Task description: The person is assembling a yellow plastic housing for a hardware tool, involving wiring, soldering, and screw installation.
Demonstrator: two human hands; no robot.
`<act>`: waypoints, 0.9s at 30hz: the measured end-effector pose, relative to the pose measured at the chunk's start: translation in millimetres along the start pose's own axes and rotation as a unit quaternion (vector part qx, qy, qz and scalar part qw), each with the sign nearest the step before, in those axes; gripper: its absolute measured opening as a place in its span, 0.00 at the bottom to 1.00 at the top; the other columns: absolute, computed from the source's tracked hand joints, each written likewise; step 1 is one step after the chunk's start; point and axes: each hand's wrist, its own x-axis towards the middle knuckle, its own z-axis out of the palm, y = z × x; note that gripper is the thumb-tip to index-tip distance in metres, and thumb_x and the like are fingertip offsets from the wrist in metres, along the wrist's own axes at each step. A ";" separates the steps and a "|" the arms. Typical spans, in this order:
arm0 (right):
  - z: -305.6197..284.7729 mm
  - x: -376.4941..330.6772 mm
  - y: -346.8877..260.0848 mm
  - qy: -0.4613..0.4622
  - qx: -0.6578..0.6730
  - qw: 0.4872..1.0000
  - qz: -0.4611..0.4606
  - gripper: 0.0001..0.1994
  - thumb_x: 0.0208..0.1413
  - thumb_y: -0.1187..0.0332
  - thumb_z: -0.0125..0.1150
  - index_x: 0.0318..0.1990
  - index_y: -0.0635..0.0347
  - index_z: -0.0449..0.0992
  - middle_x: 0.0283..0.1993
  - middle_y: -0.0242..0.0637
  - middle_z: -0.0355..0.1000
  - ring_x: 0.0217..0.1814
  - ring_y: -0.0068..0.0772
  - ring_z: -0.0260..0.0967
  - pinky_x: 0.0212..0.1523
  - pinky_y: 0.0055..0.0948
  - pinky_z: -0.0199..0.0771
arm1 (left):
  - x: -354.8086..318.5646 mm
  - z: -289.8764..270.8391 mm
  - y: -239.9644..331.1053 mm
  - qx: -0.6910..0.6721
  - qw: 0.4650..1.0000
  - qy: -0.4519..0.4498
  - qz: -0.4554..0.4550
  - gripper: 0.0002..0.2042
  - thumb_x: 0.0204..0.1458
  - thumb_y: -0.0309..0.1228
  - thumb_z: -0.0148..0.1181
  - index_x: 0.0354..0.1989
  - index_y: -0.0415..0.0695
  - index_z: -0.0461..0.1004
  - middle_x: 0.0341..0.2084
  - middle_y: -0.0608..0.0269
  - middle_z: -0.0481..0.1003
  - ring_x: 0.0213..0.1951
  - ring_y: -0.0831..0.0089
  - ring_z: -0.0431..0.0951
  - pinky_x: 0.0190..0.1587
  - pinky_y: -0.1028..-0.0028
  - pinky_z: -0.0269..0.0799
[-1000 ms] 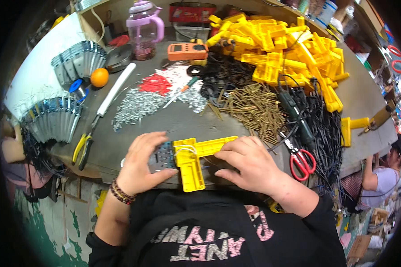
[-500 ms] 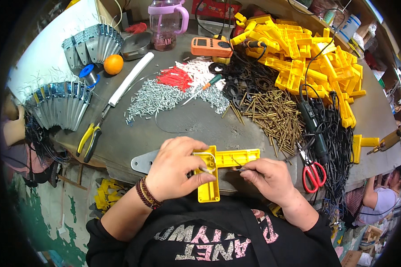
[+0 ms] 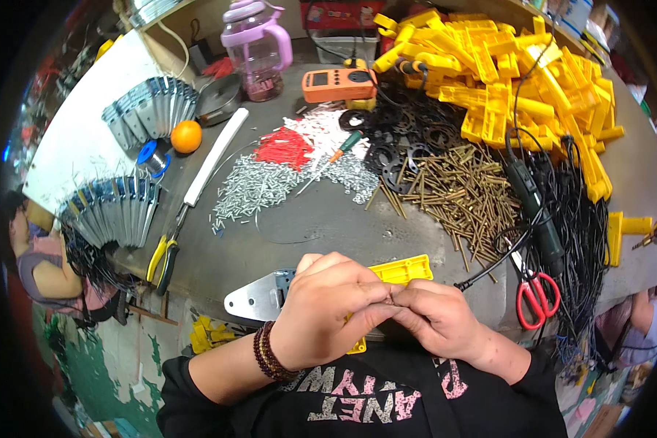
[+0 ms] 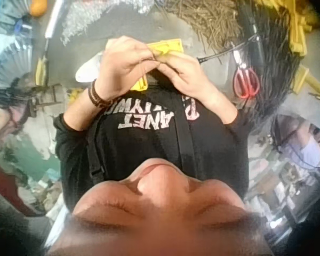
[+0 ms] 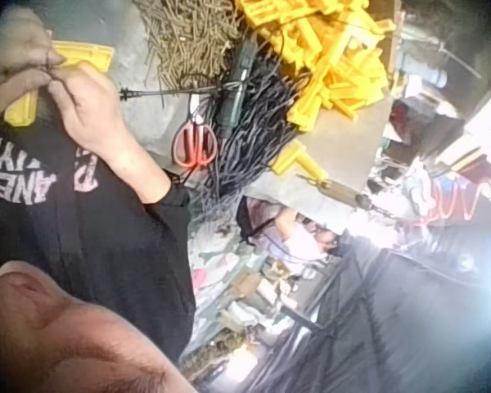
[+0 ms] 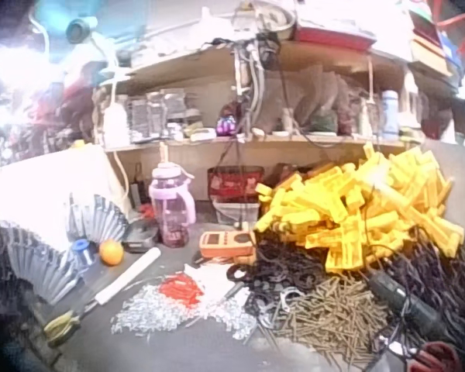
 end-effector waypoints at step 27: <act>-7.9 -13.3 -8.5 0.072 -0.022 0.992 -0.105 0.04 0.49 0.73 0.66 0.33 0.59 0.79 0.21 0.36 0.68 0.21 0.38 0.68 0.22 0.32 0.67 | -15.4 8.4 9.9 -0.667 0.668 -0.076 -0.321 0.08 0.60 0.30 0.58 0.42 0.38 0.72 0.31 0.63 0.77 0.29 0.79 0.77 0.31 0.82 0.73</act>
